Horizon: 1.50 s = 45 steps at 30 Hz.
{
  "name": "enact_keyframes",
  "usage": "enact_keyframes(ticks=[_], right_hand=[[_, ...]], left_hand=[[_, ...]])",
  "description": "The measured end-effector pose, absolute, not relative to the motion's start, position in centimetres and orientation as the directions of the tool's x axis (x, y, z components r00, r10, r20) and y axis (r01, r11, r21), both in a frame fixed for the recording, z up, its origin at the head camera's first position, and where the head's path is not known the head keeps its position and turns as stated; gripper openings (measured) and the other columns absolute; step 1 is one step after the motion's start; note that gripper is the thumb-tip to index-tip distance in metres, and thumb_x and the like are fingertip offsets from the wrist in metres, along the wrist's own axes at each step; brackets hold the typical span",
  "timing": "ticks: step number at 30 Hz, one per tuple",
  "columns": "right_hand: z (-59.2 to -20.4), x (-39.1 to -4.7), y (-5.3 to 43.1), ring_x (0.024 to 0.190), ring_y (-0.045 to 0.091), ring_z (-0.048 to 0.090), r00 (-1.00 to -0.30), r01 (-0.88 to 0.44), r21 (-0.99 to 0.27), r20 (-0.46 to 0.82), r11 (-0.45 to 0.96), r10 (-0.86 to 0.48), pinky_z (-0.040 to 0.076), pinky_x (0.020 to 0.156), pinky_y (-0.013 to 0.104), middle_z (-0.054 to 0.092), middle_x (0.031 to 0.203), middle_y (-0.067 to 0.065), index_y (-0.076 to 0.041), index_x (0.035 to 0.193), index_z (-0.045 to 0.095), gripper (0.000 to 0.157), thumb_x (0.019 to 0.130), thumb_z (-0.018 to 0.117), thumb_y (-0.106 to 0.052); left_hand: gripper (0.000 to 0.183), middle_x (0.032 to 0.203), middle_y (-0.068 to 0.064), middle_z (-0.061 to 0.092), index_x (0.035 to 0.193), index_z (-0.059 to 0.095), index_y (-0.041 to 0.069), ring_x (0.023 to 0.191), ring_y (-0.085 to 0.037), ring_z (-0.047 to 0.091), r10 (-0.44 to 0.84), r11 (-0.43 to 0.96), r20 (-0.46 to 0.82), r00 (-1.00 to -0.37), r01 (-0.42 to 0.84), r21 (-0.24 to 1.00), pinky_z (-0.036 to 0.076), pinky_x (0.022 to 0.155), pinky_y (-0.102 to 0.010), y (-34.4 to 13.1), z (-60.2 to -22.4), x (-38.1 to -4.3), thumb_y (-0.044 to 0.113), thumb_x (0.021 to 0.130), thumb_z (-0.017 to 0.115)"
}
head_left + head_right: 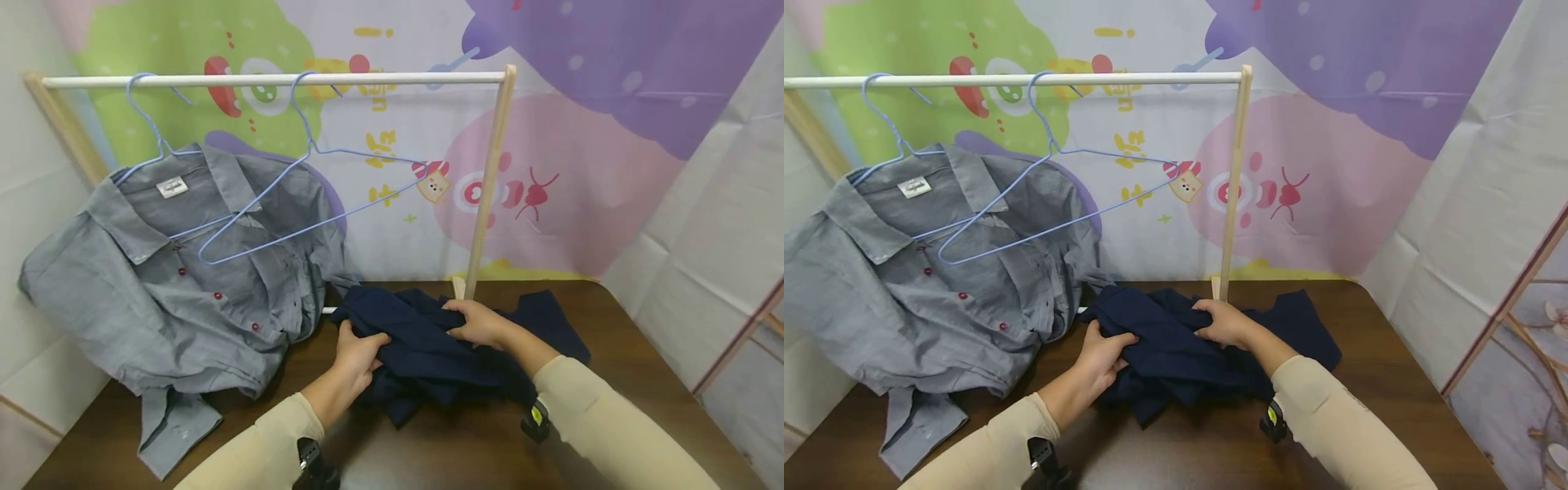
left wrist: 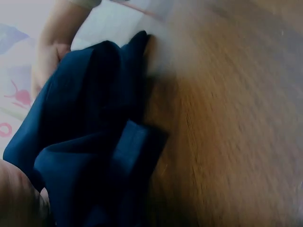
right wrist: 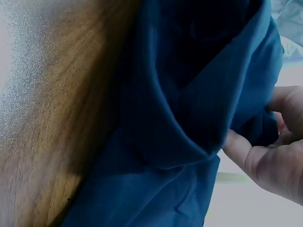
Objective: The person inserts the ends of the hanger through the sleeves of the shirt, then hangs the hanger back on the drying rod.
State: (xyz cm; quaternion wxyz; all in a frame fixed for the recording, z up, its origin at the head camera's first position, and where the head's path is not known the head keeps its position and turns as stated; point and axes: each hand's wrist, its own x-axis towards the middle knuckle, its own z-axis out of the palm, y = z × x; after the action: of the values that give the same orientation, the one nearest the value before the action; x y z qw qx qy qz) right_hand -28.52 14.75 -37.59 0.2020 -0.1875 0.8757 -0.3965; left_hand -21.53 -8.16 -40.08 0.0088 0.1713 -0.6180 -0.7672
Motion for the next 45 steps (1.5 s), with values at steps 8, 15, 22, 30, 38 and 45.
enact_keyframes(ticks=[8, 15, 22, 30, 38, 45], right_hand=[[-35.6, -27.3, 15.6, 0.104, 0.034, 0.058, -0.85, -0.205, -0.772, -0.165, 0.602, -0.5, 0.057, 0.066, 0.041, 0.042, 0.137, 0.028, -0.009, 0.14, 0.049, 0.053, 0.091, 0.069, -0.013], [-33.6, -25.0, 17.8, 0.105, 0.035, 0.062, -0.807, -0.495, -0.595, 0.043, 0.634, -0.589, 0.054, 0.082, 0.046, 0.055, 0.126, 0.021, -0.004, 0.128, 0.057, 0.043, 0.09, 0.071, -0.018], [-33.9, -22.6, 20.6, 0.103, 0.029, 0.063, -0.725, -0.623, -0.515, 0.097, 0.589, -0.682, 0.055, 0.078, 0.038, 0.057, 0.12, 0.011, -0.008, 0.121, 0.061, 0.038, 0.088, 0.073, -0.023], [-35.5, -21.1, 23.0, 0.098, 0.026, 0.063, -0.743, -0.58, -0.537, 0.04, 0.613, -0.668, 0.055, 0.078, 0.04, 0.06, 0.116, 0.01, -0.007, 0.119, 0.061, 0.046, 0.082, 0.079, -0.027], [-38.1, -20.7, 22.8, 0.091, 0.022, 0.061, -0.776, -0.477, -0.632, -0.025, 0.611, -0.631, 0.054, 0.075, 0.032, 0.063, 0.107, 0.007, -0.005, 0.113, 0.063, 0.042, 0.078, 0.082, -0.02], [-38.7, -20.8, 21.7, 0.085, 0.017, 0.063, -0.755, -0.472, -0.618, -0.085, 0.629, -0.65, 0.053, 0.073, 0.031, 0.063, 0.1, 0.002, -0.006, 0.114, 0.064, 0.044, 0.078, 0.081, -0.026]], left_hand=[[0.069, 0.122, -0.022, 0.051, 0.138, 0.026, 0.003, 0.089, -0.026, 0.067, -0.069, -0.237, -0.26, -0.963, -0.237, 0.942, 0.057, 0.075, -0.041, -9.8, -39.2, -21.2, -0.005, 0.082, 0.064], [0.072, 0.13, -0.026, 0.049, 0.145, 0.025, 0.007, 0.103, -0.034, 0.062, 0.209, -0.011, -0.249, -0.946, -0.256, 0.967, 0.055, 0.082, -0.048, -13.2, -38.4, -20.7, 0.021, 0.091, 0.07], [0.073, 0.128, -0.021, 0.054, 0.139, 0.039, 0.001, 0.102, -0.029, 0.063, 0.373, 0.53, -0.112, -0.921, 0.113, 0.84, 0.055, 0.075, -0.039, -16.7, -37.2, -20.6, 0.028, 0.083, 0.078], [0.034, 0.083, -0.003, 0.057, 0.092, 0.059, 0.008, 0.07, -0.018, 0.055, 0.377, 0.839, 0.242, -0.894, 0.441, 0.32, 0.046, 0.062, -0.036, -17.5, -36.0, -19.5, 0.019, 0.074, 0.085], [0.041, 0.091, -0.005, 0.056, 0.092, 0.06, 0.007, 0.088, -0.027, 0.058, 0.53, 0.761, 0.47, -0.706, 0.64, 0.104, 0.05, 0.074, -0.04, -17.9, -37.9, -20.6, 0.001, 0.062, 0.088], [0.012, 0.092, -0.002, 0.06, 0.091, 0.068, 0.006, 0.084, -0.019, 0.06, 0.596, 0.618, 0.467, -0.654, 0.744, 0.253, 0.052, 0.074, -0.033, -18.5, -38.7, -22.2, 0.0, 0.082, 0.074]])
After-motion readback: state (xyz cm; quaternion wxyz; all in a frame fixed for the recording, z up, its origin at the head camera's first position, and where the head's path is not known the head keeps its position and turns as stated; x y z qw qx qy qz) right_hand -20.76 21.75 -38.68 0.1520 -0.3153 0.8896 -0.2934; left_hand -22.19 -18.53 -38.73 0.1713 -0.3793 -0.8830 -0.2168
